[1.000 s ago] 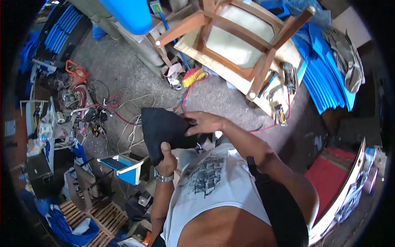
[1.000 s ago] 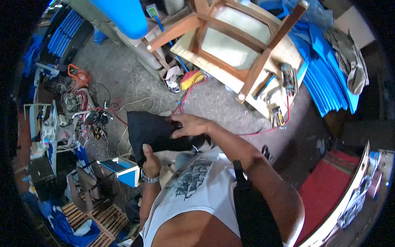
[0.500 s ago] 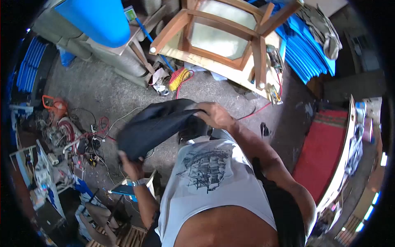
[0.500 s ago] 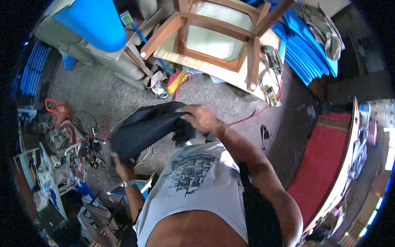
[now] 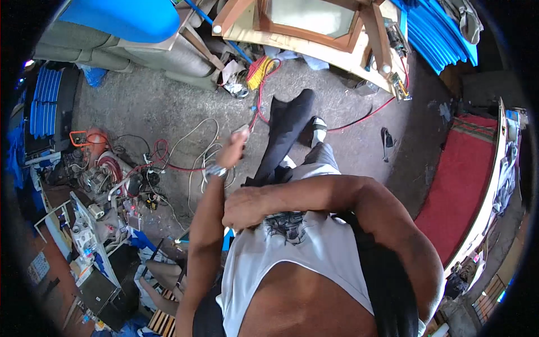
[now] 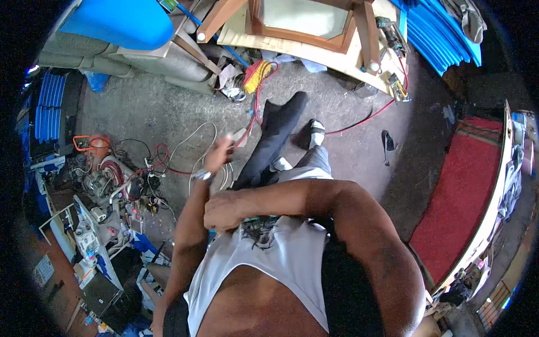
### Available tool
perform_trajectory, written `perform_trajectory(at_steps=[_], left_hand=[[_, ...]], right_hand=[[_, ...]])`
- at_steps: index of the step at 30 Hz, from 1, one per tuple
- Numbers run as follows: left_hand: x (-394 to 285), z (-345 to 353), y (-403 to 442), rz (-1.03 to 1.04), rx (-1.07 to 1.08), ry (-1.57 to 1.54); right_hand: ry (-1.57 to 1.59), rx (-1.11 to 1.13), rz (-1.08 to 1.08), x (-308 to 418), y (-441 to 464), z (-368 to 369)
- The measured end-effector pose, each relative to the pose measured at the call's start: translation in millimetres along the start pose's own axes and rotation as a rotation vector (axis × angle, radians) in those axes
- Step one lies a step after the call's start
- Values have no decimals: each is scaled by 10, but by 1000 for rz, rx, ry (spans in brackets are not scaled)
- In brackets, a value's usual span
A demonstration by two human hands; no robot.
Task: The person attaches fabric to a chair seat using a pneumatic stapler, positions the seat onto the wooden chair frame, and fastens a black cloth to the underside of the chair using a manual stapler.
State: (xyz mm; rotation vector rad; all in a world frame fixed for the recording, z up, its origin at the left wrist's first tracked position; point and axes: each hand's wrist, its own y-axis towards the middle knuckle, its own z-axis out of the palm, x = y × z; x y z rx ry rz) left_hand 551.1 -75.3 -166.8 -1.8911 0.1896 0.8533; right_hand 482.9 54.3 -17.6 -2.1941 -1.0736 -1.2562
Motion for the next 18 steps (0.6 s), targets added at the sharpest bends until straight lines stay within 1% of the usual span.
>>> perform_trajectory(at_steps=[1,2,3,4,5,6,7,8,10,12,14,15,16,17,18], left_hand=[[-25,217,89,-108,7,69],[-61,434,172,-216,22,139],[320,577,482,-261,76,86],[820,736,862,-276,127,-52],[1330,874,1271,-248,206,-330],[1716,1004,1497,-237,270,-595],[1611,1042,1434,-229,291,-747],[1463,1070,1355,-218,317,-897],[1010,1040,1313,-185,374,-1197],[497,482,1245,30,407,-1355],[56,-53,1206,27,284,-1301],[-408,-195,890,120,100,-1294],[-759,-298,642,212,-86,-1282],[-737,-349,740,222,-73,-1285],[-614,-429,906,240,429,-1442]], right_hand=[[56,28,-44,138,-15,-103],[72,-87,-84,296,-105,-201],[28,-98,-86,334,-185,-221],[-18,-107,-82,339,-279,-238],[-26,-105,-70,326,-405,-254],[94,-166,-5,311,-548,-279],[204,-230,64,291,-696,-332],[236,-240,119,331,-819,-381],[344,-385,140,250,-943,-225],[306,-379,178,202,-1110,-284],[382,-386,316,179,-1299,-311],[274,-434,379,102,-1417,-212],[259,-441,383,67,-1513,-187],[165,-410,477,50,-1607,-176],[73,-374,570,61,-1681,-184]])
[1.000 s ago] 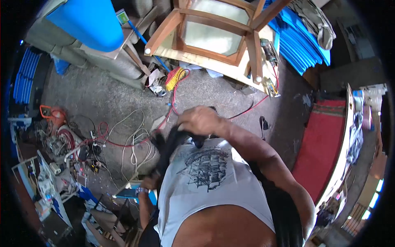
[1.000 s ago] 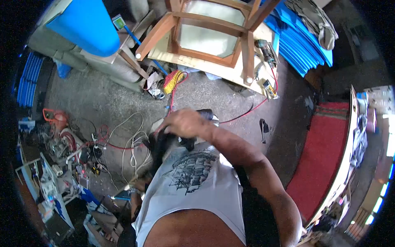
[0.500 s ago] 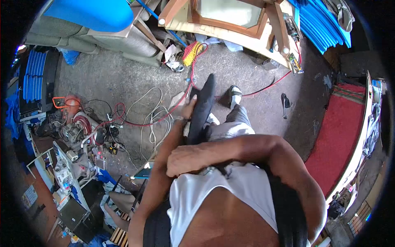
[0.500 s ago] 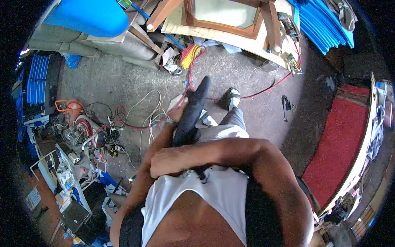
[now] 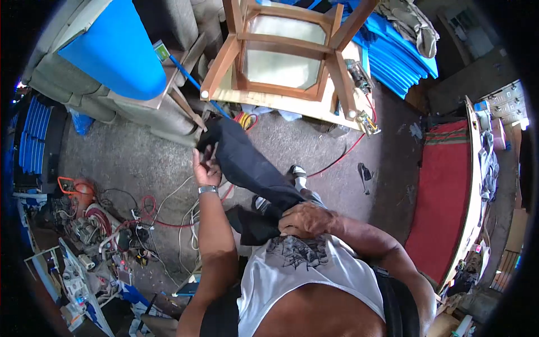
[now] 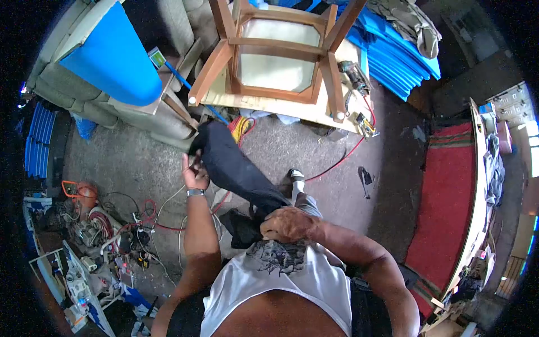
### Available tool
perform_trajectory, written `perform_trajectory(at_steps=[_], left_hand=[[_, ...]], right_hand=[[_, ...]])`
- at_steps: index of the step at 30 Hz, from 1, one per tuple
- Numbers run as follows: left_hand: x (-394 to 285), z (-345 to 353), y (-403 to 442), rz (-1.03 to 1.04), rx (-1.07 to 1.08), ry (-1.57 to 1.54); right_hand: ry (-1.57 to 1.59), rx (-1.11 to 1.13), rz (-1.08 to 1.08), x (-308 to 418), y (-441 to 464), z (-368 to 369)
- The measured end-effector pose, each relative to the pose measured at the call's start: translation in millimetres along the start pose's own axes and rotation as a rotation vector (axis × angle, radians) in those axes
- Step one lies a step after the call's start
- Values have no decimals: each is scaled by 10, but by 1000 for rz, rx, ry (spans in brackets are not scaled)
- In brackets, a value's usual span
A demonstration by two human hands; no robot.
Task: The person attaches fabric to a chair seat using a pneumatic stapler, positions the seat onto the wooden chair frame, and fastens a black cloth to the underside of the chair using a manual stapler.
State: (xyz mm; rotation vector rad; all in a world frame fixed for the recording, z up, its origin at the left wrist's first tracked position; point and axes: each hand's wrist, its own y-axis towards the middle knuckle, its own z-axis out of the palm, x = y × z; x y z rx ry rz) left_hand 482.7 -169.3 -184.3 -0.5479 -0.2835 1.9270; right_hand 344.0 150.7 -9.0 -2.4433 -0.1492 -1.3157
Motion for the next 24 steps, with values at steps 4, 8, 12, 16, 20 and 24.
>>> perform_trajectory(at_steps=[4,8,12,16,20,24], left_hand=[[1152,273,268,-8,-220,330],[2582,-971,369,-512,-185,846],[2932,-1497,-122,-972,-54,1215],[2958,-1774,-343,-1133,38,1303],[2821,-1923,-233,-964,-18,1007],[2042,-1165,-65,-248,-322,756]], right_hand=[[-29,-48,-84,83,-7,-73],[226,-126,-298,365,152,85],[431,-126,-288,543,144,5],[392,-126,-166,500,91,-9],[457,-80,-107,510,75,-28],[421,-58,-145,450,82,-31]])
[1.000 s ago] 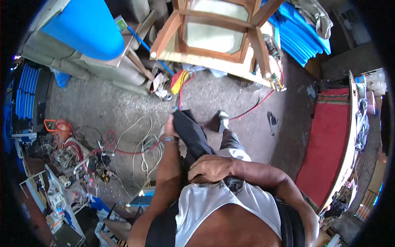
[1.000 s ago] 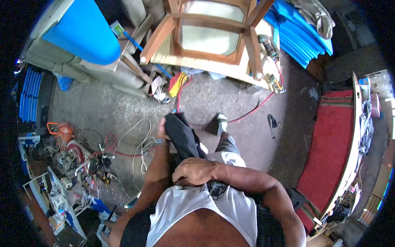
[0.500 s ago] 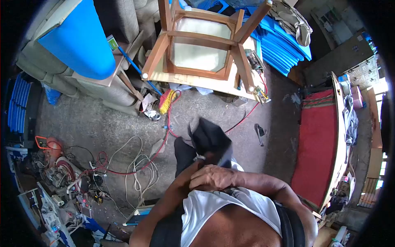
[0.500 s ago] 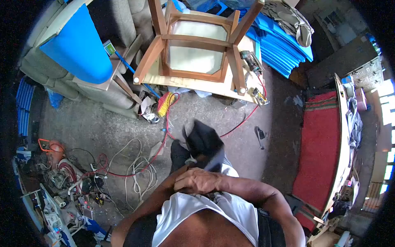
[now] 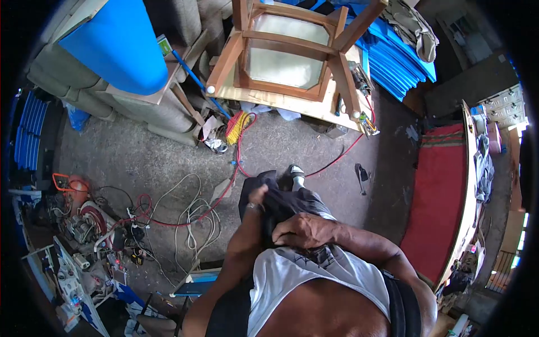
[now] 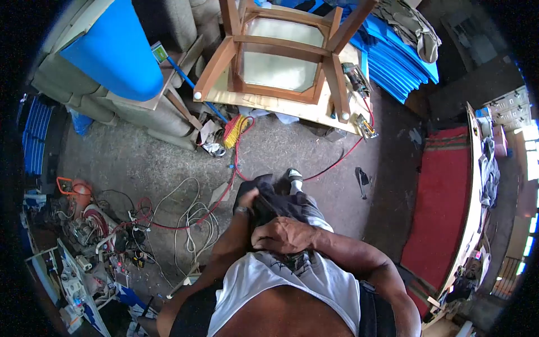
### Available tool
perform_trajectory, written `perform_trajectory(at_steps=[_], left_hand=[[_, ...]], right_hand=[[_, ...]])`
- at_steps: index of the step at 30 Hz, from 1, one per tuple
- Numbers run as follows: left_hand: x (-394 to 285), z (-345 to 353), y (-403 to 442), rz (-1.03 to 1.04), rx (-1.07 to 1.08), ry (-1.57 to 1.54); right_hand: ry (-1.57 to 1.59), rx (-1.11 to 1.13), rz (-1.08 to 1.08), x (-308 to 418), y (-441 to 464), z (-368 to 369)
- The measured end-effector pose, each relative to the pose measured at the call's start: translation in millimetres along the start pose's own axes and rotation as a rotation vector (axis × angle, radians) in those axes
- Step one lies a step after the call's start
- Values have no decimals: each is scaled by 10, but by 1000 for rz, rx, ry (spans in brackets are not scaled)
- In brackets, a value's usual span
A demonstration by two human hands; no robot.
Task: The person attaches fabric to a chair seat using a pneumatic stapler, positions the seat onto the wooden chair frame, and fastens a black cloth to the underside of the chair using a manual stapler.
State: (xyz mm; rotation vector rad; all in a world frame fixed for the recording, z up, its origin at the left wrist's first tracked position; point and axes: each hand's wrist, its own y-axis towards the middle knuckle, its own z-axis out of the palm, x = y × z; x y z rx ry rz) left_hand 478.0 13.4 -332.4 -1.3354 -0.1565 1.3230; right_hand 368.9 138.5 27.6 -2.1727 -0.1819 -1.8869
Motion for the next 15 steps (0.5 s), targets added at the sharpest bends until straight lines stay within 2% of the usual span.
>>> perform_trajectory(at_steps=[2,3,4,5,6,7,8,9,10,11,12,13,14,15], left_hand=[[-168,-389,473,11,-90,-483],[-693,-408,233,95,-167,-365],[-1100,-322,-7,125,-65,-607],[-1393,-239,-92,260,-86,-702],[-1672,-164,-220,373,-115,-647],[-1967,26,-471,576,-151,-473],[-2044,100,-448,681,-222,-305],[-2209,321,-674,956,-306,91],[-2347,611,-1004,1197,-386,511],[-2372,835,-1187,1315,-343,638],[-2323,1046,-1304,1430,-294,766],[-2208,1234,-1352,1462,-156,782],[-2096,1408,-1401,1491,-24,791],[-2021,1558,-1470,1161,220,868]], right_hand=[[-138,-59,88,-109,-93,-25],[-211,-97,95,-361,-179,-10],[-228,-161,168,-519,-240,-32],[-290,-178,302,-765,-320,-62],[-350,-198,438,-917,-384,-88],[-353,-209,444,-890,-403,-123],[-479,-392,354,-837,-389,-194],[-596,-567,259,-768,-367,-260],[-537,-706,331,-601,-304,-362],[-472,-845,403,-486,-218,-506],[-420,-945,317,-581,-172,-630],[-258,-1026,206,-532,-95,-754],[-196,-1024,181,-477,-30,-857],[-235,-1010,194,-414,13,-927]])
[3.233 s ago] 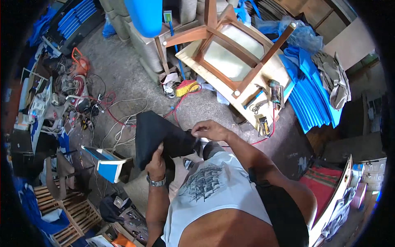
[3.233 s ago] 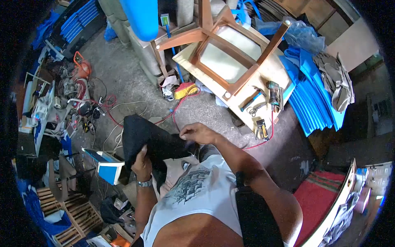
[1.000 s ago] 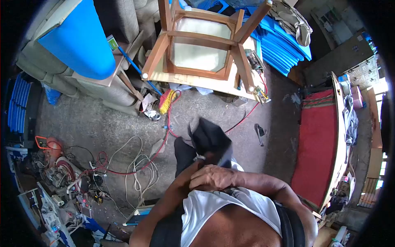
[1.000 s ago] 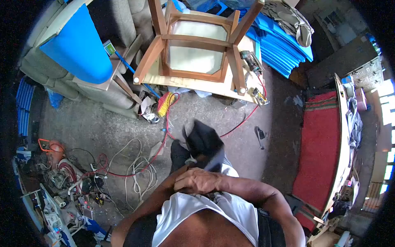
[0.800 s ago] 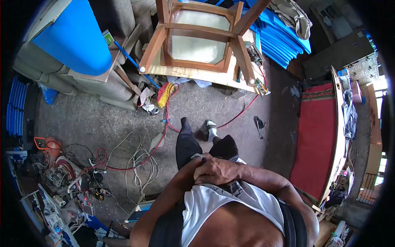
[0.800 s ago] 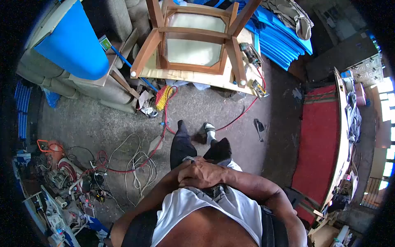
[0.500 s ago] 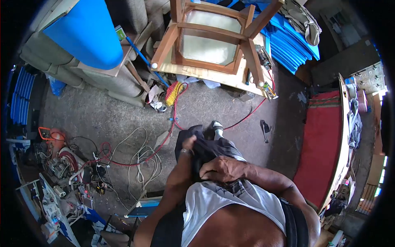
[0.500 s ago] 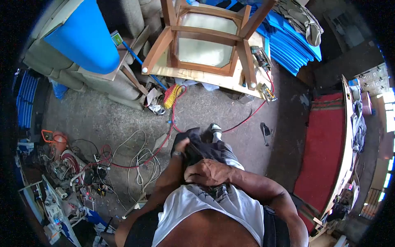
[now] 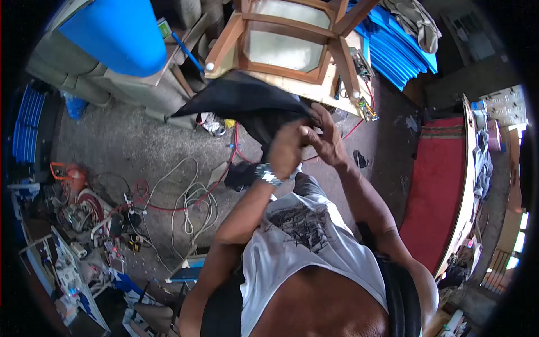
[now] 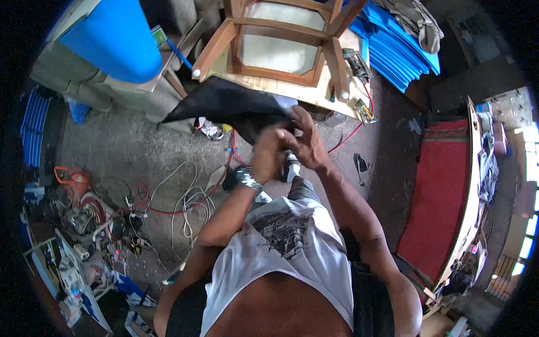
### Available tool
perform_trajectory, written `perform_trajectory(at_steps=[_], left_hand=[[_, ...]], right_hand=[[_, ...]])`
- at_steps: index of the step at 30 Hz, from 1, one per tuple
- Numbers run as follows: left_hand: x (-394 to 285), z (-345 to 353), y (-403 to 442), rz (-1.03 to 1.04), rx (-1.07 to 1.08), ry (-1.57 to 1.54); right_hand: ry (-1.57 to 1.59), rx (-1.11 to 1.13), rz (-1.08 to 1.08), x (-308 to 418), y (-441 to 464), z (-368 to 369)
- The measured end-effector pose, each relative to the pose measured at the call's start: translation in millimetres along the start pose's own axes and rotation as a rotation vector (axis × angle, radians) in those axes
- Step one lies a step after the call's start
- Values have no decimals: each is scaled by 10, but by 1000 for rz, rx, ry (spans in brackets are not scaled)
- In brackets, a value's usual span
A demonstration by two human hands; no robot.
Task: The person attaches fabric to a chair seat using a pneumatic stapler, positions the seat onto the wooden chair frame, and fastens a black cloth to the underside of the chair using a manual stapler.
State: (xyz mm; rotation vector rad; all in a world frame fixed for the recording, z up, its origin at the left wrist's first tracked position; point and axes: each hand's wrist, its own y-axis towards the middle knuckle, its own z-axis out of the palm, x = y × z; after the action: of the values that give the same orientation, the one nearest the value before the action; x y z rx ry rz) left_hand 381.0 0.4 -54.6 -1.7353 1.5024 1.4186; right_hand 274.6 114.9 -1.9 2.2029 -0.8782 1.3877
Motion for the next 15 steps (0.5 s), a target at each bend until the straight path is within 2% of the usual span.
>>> perform_trajectory(at_steps=[2,3,4,5,6,7,9,10,11,12,13,15], left_hand=[[-102,338,-89,49,116,-66],[-56,524,-229,302,-53,24],[-25,564,-306,400,-57,64],[-34,522,-398,391,-67,70],[-43,449,-524,269,-25,-22],[-37,372,-632,149,23,-118],[218,228,-712,-25,-322,126],[332,138,-705,-316,-420,-30],[437,-11,-609,-185,-602,62],[307,-309,-430,-129,-620,316],[148,-535,-252,-98,-632,341],[101,-688,40,33,-451,397]], right_hand=[[-79,-28,-4,-35,87,1],[-117,-79,5,-176,100,-14],[88,-137,217,-381,92,-47],[55,-182,157,-576,102,-138],[391,-200,164,-463,69,-193],[467,-164,176,-330,33,-298],[393,-250,319,-294,13,-500],[476,-214,301,-127,-32,-584],[556,-174,277,28,-55,-661],[580,-167,286,53,-65,-739],[573,-167,280,127,-82,-800],[740,21,261,356,-179,-898]])
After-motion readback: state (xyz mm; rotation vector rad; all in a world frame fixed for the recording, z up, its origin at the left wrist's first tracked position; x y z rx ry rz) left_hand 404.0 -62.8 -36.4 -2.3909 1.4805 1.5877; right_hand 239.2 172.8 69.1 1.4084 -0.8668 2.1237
